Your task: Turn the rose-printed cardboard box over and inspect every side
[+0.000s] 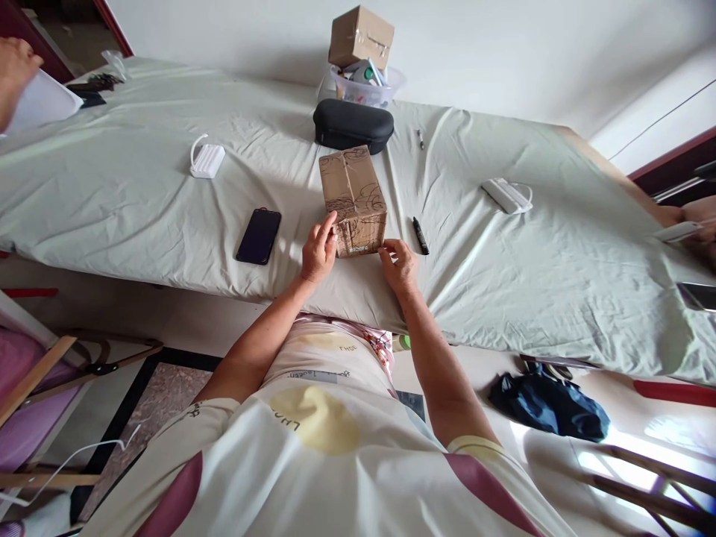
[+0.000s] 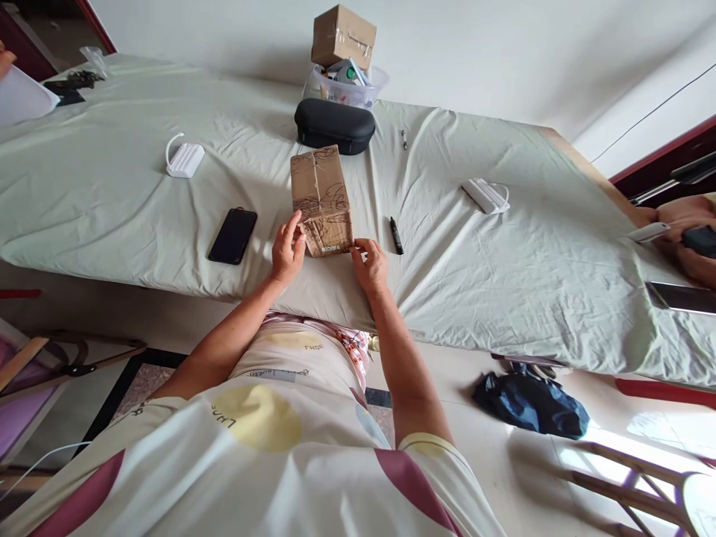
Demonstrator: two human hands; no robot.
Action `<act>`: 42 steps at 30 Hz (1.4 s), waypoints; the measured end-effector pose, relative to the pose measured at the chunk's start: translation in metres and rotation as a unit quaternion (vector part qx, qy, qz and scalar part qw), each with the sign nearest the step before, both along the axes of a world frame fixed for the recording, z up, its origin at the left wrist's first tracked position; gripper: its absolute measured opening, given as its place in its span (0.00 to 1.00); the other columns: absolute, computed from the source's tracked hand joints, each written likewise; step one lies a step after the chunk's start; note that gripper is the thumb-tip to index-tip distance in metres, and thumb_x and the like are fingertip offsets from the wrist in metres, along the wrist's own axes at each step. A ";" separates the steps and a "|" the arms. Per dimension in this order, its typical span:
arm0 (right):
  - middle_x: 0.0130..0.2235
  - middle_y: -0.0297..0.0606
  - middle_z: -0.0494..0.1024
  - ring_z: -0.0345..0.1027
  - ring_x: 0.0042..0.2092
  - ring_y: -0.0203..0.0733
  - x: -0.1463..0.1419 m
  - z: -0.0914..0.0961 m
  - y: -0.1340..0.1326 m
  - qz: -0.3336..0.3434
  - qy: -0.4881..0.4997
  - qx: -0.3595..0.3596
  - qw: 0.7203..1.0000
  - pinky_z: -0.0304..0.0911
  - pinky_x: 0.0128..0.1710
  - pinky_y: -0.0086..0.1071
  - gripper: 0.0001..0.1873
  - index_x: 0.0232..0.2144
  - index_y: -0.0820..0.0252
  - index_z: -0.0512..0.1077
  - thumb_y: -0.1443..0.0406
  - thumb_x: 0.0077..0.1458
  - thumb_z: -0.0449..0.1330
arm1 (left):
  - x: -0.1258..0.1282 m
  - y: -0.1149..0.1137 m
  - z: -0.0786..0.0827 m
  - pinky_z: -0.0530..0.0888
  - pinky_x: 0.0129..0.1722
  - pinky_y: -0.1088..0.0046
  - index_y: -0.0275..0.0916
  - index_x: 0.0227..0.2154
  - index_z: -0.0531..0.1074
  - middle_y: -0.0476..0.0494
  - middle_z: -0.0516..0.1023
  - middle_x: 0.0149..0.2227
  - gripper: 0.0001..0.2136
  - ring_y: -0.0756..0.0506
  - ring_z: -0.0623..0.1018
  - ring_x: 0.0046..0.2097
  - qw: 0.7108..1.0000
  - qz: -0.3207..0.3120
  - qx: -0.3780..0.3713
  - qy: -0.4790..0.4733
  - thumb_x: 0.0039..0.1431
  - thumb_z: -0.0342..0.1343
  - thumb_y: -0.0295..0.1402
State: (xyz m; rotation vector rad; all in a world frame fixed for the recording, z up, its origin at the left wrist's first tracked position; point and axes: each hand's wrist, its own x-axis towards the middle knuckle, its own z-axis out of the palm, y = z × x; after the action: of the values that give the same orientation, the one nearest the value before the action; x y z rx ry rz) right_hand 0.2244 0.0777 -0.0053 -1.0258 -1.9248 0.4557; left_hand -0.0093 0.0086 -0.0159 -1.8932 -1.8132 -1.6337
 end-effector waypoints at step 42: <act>0.51 0.44 0.81 0.78 0.40 0.43 0.008 -0.009 0.010 -0.029 0.134 0.049 0.989 0.76 0.37 0.37 0.35 0.71 0.49 0.60 0.43 0.69 0.55 | -0.001 0.004 -0.007 0.73 0.63 0.57 0.42 0.48 0.74 0.34 0.78 0.56 0.21 0.39 0.77 0.58 0.998 -0.007 0.012 0.055 0.80 0.37 0.46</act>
State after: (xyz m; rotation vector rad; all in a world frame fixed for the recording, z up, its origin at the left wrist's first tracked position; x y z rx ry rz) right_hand 0.2329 0.0880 -0.0142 -0.9063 -1.6574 0.4386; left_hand -0.0105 0.0124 -0.0227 -1.9498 -1.7335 -1.5152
